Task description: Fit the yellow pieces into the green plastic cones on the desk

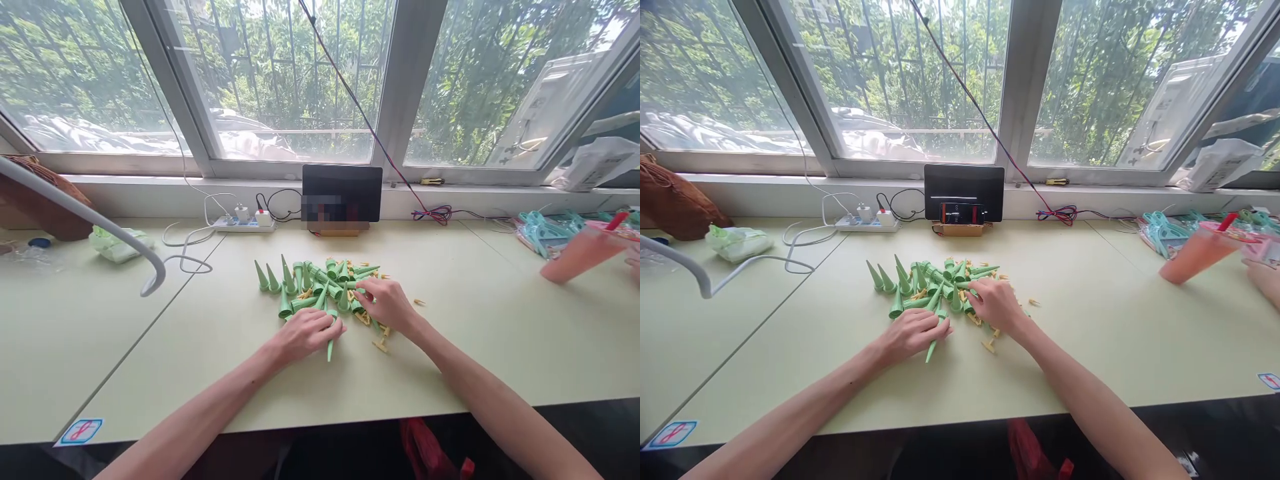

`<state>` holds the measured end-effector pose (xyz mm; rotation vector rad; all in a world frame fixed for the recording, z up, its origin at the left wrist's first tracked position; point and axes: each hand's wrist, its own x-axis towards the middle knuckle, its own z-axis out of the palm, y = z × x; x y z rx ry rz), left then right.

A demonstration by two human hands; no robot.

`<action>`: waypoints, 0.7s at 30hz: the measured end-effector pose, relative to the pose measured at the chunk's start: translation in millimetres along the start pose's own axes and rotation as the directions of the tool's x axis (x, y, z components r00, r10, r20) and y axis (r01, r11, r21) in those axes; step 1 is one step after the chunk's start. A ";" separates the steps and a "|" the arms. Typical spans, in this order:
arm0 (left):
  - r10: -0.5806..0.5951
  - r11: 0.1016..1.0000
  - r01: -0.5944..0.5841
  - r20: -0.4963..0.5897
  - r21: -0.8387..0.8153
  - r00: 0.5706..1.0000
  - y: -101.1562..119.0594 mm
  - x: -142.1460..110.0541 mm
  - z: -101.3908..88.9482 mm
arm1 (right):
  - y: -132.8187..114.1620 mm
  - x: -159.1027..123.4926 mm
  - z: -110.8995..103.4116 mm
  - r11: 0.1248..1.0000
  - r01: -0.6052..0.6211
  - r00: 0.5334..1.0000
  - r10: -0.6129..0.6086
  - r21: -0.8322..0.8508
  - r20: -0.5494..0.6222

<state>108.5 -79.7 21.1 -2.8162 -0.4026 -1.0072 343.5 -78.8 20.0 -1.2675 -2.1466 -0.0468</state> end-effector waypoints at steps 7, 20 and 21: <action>-0.173 0.977 0.153 -0.131 -0.147 0.976 1.8 -1.8 -1.1 | -1.8 2.5 3.0 0.998 0.010 0.996 -0.005 -0.067 0.084; -0.759 0.309 0.546 0.143 -0.779 0.635 14.9 11.5 -8.3 | -2.2 4.3 5.6 0.995 -0.095 0.983 0.100 -0.037 0.157; -0.770 0.240 0.536 0.177 -0.809 0.613 14.2 12.4 -9.5 | -1.8 4.2 6.4 0.994 -0.107 0.981 0.110 -0.025 0.159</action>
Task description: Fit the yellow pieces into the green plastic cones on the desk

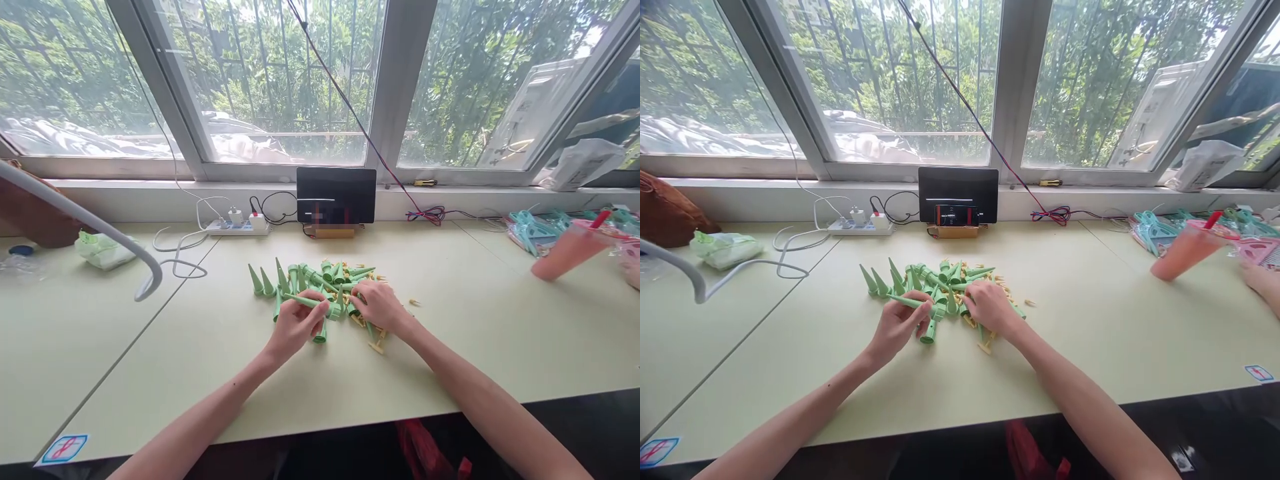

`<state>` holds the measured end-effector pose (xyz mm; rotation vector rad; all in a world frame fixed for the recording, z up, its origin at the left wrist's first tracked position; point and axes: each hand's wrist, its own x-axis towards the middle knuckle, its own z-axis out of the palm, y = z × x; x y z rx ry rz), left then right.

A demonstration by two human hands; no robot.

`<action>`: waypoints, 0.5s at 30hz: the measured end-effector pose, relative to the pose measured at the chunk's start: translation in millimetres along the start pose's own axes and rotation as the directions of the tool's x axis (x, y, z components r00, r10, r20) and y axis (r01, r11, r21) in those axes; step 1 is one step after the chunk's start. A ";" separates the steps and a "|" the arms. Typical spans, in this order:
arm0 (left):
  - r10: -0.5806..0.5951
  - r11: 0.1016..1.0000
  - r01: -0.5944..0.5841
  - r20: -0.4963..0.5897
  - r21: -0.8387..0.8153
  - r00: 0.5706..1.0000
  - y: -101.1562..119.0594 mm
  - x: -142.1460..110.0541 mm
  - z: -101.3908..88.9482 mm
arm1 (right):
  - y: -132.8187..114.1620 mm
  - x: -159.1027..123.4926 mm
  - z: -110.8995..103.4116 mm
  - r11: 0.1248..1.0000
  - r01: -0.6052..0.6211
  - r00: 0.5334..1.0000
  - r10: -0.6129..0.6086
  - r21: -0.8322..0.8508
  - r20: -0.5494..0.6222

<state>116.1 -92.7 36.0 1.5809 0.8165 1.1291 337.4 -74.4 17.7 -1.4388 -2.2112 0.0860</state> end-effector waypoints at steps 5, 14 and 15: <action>-0.097 0.981 0.099 0.021 -0.165 0.995 2.9 3.5 -4.1 | 2.5 -1.0 4.1 0.991 -0.010 0.996 0.021 0.131 -0.082; -0.129 0.974 0.135 0.045 -0.180 0.991 -2.5 5.6 -7.1 | -13.6 -7.8 -4.2 0.838 0.050 0.918 0.176 0.543 -0.356; -0.126 0.977 0.132 0.046 -0.169 0.991 -1.3 5.7 -6.3 | -17.2 -9.4 -4.1 0.814 0.055 0.920 0.183 0.578 -0.346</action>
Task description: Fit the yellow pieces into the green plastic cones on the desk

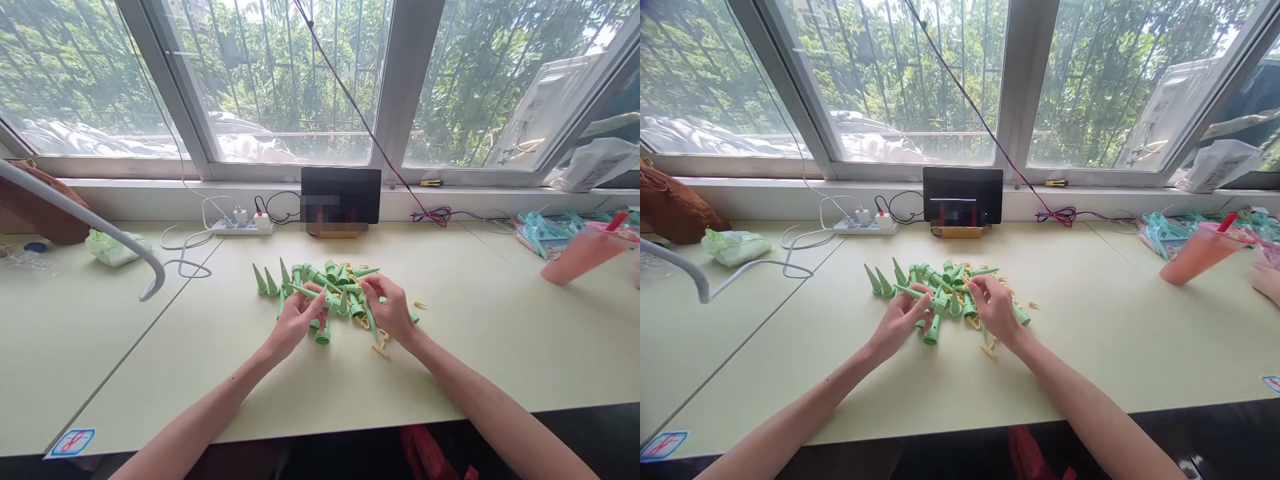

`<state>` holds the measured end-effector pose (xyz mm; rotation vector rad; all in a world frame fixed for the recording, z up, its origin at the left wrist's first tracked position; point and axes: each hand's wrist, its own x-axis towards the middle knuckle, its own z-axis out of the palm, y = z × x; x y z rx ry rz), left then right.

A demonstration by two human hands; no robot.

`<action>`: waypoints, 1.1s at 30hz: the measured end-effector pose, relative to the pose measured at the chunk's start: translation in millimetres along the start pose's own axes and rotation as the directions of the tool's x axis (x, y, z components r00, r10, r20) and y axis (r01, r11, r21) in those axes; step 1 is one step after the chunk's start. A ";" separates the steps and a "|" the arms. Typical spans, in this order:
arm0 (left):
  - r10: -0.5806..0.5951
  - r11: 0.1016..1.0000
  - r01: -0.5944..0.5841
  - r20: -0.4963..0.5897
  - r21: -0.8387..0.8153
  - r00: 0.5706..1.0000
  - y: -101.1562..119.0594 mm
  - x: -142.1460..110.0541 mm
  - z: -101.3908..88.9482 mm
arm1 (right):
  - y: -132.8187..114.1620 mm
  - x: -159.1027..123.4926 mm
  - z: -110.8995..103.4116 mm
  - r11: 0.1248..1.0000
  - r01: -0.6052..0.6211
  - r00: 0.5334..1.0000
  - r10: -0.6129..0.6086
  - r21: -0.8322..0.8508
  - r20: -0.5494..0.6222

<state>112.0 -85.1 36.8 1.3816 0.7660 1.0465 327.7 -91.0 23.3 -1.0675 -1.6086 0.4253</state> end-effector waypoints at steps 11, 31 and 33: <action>-0.012 1.000 0.011 -0.011 -0.014 1.000 5.7 1.1 7.4 | -10.0 -16.5 17.0 0.984 -0.032 0.998 0.022 0.174 0.061; 0.103 0.995 -0.099 -0.152 0.032 0.983 10.0 2.6 8.6 | -16.0 -12.5 -5.8 0.866 0.391 0.657 -0.027 -0.311 0.753; 0.106 0.994 -0.101 -0.153 0.036 0.983 9.7 2.3 8.0 | -15.3 -12.0 -6.5 0.856 0.397 0.644 -0.002 -0.332 0.765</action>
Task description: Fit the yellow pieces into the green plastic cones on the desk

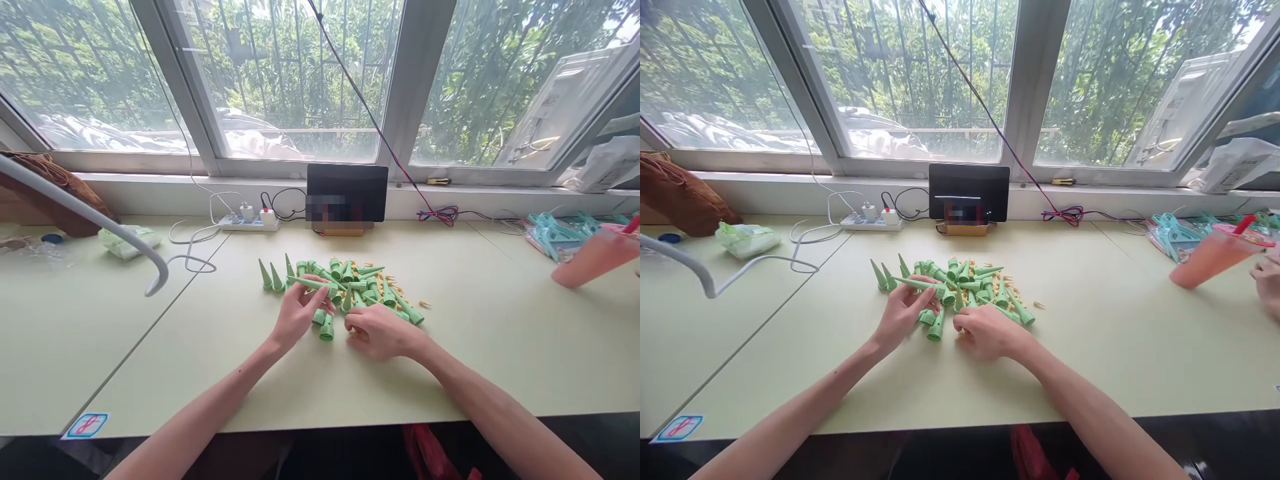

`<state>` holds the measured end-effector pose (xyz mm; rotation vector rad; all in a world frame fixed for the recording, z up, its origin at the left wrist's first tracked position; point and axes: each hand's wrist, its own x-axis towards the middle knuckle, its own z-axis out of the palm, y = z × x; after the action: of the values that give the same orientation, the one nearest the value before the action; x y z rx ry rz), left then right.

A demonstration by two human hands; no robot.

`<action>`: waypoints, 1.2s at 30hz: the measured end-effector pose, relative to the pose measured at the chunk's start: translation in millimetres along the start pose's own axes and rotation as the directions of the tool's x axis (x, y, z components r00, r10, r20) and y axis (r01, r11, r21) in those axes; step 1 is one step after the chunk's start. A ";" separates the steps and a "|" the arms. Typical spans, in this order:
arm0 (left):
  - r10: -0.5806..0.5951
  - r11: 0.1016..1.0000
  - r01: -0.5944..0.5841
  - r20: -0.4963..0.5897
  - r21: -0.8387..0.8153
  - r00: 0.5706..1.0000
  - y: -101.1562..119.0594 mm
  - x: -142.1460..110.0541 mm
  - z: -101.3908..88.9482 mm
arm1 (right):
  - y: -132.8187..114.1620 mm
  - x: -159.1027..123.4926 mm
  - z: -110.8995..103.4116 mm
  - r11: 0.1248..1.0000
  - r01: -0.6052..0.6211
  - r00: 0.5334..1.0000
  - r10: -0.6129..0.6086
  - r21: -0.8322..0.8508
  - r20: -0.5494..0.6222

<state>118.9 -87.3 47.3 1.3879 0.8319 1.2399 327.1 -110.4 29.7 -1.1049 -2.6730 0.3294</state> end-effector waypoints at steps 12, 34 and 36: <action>-0.040 0.997 0.044 0.061 -0.069 0.997 -9.4 2.5 -3.5 | -1.6 6.3 7.9 0.986 0.040 0.980 -0.007 0.162 -0.199; -0.098 0.991 0.084 0.139 0.103 0.985 -10.7 -2.9 -6.3 | -10.1 14.2 16.5 0.870 0.130 0.722 0.246 0.476 -0.647; -0.096 0.990 0.081 0.132 0.111 0.987 -10.1 -3.2 -5.9 | -10.7 14.4 16.6 0.872 0.131 0.727 0.238 0.471 -0.644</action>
<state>114.0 -86.7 36.2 1.4871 0.8640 1.0331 305.2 -109.5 18.9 -0.9002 -1.7527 0.4636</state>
